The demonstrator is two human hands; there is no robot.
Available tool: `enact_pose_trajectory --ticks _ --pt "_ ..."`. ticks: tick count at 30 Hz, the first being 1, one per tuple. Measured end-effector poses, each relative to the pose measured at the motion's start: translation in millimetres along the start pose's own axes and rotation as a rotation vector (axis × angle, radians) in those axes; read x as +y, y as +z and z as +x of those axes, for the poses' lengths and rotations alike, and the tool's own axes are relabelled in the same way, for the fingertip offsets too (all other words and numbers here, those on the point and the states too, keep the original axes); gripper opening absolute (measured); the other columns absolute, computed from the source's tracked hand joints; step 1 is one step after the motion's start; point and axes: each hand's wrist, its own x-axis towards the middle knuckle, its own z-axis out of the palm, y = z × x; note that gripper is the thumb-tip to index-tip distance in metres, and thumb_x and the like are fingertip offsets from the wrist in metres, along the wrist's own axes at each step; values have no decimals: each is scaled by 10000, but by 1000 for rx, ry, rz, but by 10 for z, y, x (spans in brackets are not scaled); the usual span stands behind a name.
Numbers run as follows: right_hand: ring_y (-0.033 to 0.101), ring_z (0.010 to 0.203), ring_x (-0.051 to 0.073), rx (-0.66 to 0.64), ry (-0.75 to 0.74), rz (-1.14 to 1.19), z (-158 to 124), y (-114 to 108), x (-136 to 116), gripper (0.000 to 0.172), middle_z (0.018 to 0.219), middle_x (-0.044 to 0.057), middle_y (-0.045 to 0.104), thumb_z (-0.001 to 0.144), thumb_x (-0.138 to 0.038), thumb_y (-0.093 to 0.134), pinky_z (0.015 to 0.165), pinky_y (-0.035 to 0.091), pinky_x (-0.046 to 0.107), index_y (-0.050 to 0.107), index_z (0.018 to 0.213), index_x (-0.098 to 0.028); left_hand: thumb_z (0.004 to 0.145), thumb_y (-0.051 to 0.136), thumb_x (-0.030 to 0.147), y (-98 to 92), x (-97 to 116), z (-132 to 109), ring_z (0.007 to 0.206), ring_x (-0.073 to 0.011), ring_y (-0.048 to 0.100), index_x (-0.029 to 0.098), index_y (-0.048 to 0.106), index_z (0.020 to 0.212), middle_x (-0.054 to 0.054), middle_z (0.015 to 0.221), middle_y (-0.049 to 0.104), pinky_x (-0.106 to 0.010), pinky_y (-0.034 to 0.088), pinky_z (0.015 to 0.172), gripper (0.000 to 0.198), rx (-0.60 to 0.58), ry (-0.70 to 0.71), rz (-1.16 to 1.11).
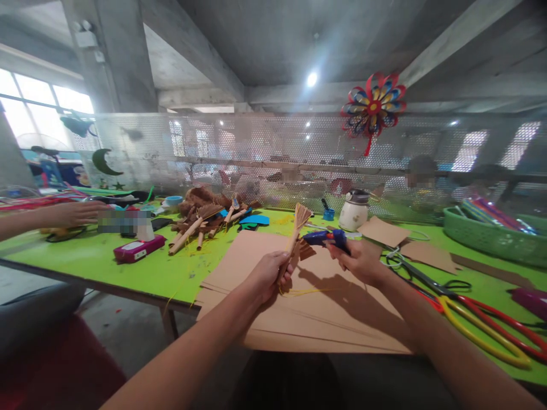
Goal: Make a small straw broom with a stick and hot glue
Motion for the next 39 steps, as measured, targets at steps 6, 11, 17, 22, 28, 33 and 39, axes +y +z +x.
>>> enact_pose_trajectory --ticks 6,11,17,22,28,33,39 --pt "469 447 133 25 11 -16 13 17 39 374 480 0 532 864 -472 416 456 328 258 550 681 -175 883 407 205 -11 16 -14 369 -39 380 90 569 916 3 573 502 -155 262 374 202 -12 -13 -2" --pt "484 455 144 61 -1 -36 13 28 68 379 471 5 537 870 -474 414 475 347 265 574 707 -171 883 397 194 -8 30 -24 364 -39 377 87 555 924 5 575 497 -153 259 374 195 -31 -23 -36" --pt "499 456 157 64 -8 -25 6 -2 6 360 456 17 538 865 -453 429 471 352 271 577 683 -180 858 432 194 -13 18 -33 372 -36 358 101 544 903 15 571 477 -150 264 387 152 -54 -65 -125" --pt "487 439 150 62 0 -34 5 3 7 365 451 11 542 872 -460 428 463 344 269 578 689 -183 853 445 202 -15 8 -33 374 -38 362 116 535 865 11 568 487 -148 252 386 125 -43 -37 -107" --pt "478 441 146 32 -18 -52 -10 18 60 383 465 9 540 889 -465 410 490 352 276 604 754 -165 863 421 205 -25 6 -29 366 -37 365 115 529 839 6 577 495 -151 247 376 142 -32 -20 -73" --pt "493 461 150 -48 -27 19 -21 15 57 378 480 2 539 888 -465 416 488 363 272 614 814 -152 846 449 199 -38 -11 -10 380 -36 373 124 520 834 15 583 479 -146 236 380 104 -51 -34 -94" --pt "481 451 146 45 -23 3 11 19 84 369 479 1 531 890 -466 414 469 353 266 601 778 -168 859 440 213 -27 2 -22 379 -37 371 109 549 872 9 580 485 -153 244 384 152 -44 -19 -73"
